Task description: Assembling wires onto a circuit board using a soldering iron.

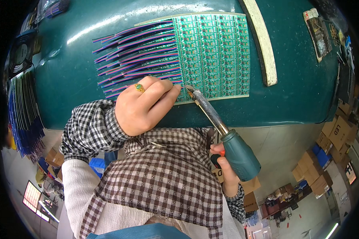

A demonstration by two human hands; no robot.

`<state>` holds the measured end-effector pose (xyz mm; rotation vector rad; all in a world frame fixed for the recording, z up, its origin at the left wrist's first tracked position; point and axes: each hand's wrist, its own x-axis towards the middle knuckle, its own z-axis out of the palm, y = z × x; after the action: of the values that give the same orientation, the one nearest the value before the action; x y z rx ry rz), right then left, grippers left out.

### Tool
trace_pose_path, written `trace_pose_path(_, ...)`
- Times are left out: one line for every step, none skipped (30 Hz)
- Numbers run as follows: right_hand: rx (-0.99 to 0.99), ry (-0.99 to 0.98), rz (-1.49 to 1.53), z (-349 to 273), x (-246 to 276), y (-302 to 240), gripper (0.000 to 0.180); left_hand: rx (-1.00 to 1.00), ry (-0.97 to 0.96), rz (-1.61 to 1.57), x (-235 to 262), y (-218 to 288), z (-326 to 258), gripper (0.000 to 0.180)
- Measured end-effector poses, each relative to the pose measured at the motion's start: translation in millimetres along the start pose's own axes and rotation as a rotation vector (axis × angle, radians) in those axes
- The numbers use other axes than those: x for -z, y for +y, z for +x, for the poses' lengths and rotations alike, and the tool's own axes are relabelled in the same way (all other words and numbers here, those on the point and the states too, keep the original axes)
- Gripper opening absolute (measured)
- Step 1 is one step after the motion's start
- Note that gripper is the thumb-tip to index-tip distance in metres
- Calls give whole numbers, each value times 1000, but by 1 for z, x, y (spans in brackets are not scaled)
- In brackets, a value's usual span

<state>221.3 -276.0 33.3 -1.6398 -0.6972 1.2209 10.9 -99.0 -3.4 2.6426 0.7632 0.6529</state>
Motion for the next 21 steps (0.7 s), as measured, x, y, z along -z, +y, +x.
trace_pose_path(0, 1, 0, 0, 0, 0, 55, 3, -7, 0, 0, 0, 0, 35)
trace_pose_path(-9, 7, 1, 0, -1, -1, 56, 4, -8, 0, -1, 0, 0, 35)
trace_pose_path(-18, 12, 1, 0, -1, -1, 56, 1, 7, 0, -2, 0, -1, 35)
trace_pose_path(-19, 12, 1, -1, 0, 0, 56, -2, 22, 1, -3, 0, -1, 35)
trace_pose_path(-52, -11, 47, -2, 3, 1, 57, -2, 22, 0, -2, 0, -1, 35)
trace_pose_path(-84, -33, 93, -3, 4, 1, 58, -4, 15, 5, -2, 0, 0, 36)
trace_pose_path(-84, -32, 92, -2, 3, 1, 58, -5, 9, 11, -1, 0, 0, 36)
trace_pose_path(-52, -10, 41, -2, 2, 2, 57, -6, 9, 11, -2, 0, 0, 36)
trace_pose_path(-19, 12, -10, -1, 1, 2, 58, -6, 17, 2, -2, 0, 0, 36)
trace_pose_path(-19, 13, -10, -2, 0, 1, 58, -6, 25, -8, -3, 0, 1, 36)
trace_pose_path(-11, 28, 3, -2, -2, 0, 57, -5, 25, -7, -2, 0, 0, 36)
trace_pose_path(-3, 43, 16, -2, -3, -1, 56, -2, 11, -4, -1, 0, 0, 36)
trace_pose_path(-3, 43, 16, -1, -3, -1, 56, 1, -2, 0, 0, 0, 0, 36)
trace_pose_path(-3, 51, 11, -1, -2, -2, 56, 1, -3, -1, -1, -1, 0, 36)
trace_pose_path(-2, 58, 7, -1, -2, -2, 55, -7, 12, 5, -2, -1, -1, 35)
trace_pose_path(-1, 57, 8, -1, -2, -2, 55, -15, 27, 11, -2, -2, -2, 35)
trace_pose_path(4, 61, -3, 0, -3, -2, 55, -15, 27, 10, -2, -1, -1, 35)
trace_pose_path(10, 65, -14, 0, -3, -2, 55, -11, 13, 13, -1, -1, -1, 36)
trace_pose_path(10, 64, -14, 0, -3, -3, 55, -7, -1, 17, 0, 0, -1, 36)
trace_pose_path(0, 74, -7, -1, -4, -3, 55, -7, -1, 16, 0, -1, -1, 36)
trace_pose_path(-10, 83, 1, -1, -5, -4, 56, -9, 15, 7, -1, -1, -1, 36)
